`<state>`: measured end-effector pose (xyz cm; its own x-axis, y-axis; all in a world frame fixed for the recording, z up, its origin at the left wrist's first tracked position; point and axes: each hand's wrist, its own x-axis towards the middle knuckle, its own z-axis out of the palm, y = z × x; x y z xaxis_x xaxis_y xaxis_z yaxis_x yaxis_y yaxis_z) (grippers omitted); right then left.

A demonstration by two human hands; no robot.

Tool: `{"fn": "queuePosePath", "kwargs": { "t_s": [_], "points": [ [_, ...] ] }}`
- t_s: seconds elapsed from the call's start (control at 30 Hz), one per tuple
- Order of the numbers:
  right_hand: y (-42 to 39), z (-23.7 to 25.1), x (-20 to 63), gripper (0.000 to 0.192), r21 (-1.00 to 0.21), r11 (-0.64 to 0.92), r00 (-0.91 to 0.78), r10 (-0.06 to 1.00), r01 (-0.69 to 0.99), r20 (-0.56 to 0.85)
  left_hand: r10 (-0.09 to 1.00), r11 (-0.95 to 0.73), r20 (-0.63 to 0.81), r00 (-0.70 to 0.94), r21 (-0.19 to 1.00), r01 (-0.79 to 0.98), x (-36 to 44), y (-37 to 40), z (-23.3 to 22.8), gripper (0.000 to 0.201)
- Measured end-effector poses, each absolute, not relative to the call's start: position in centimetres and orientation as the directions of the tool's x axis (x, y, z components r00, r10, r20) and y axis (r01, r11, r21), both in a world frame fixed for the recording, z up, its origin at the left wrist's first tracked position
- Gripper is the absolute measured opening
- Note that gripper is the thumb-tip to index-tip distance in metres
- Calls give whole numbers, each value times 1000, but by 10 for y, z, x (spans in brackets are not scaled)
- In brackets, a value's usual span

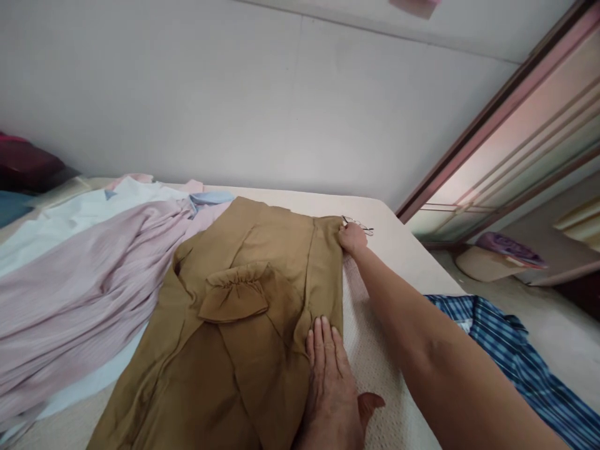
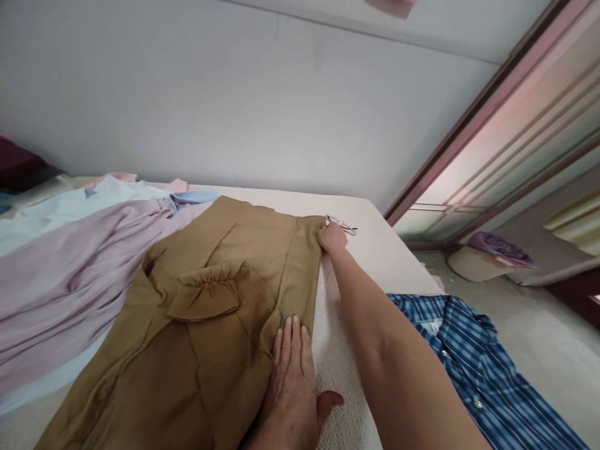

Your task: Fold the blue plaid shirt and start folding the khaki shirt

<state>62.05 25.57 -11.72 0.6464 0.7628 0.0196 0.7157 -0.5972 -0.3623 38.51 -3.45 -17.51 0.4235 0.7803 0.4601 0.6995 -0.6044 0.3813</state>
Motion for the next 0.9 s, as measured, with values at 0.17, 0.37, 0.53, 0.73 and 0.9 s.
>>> {"fn": "queuePosePath", "kwargs": {
  "t_s": [0.17,0.37,0.53,0.73,0.9],
  "points": [
    [231,-102,601,42,-267,-554,604,779,789,169,791,-591,440,425,369,718,386,-36,-173,104],
    [198,-132,562,64,-104,-271,283,952,957,117,818,-560,397,416,386,733,390,-37,-173,110],
    [223,-141,585,73,-141,-418,418,908,898,-27,816,-574,358,454,408,710,388,-38,-174,104],
    [223,-134,576,80,-70,-372,374,928,926,12,810,-586,315,494,414,697,387,-35,-175,105],
    [206,-149,561,81,-119,-307,311,950,944,19,815,-575,232,531,435,693,389,-31,-175,105]
  ]
}}
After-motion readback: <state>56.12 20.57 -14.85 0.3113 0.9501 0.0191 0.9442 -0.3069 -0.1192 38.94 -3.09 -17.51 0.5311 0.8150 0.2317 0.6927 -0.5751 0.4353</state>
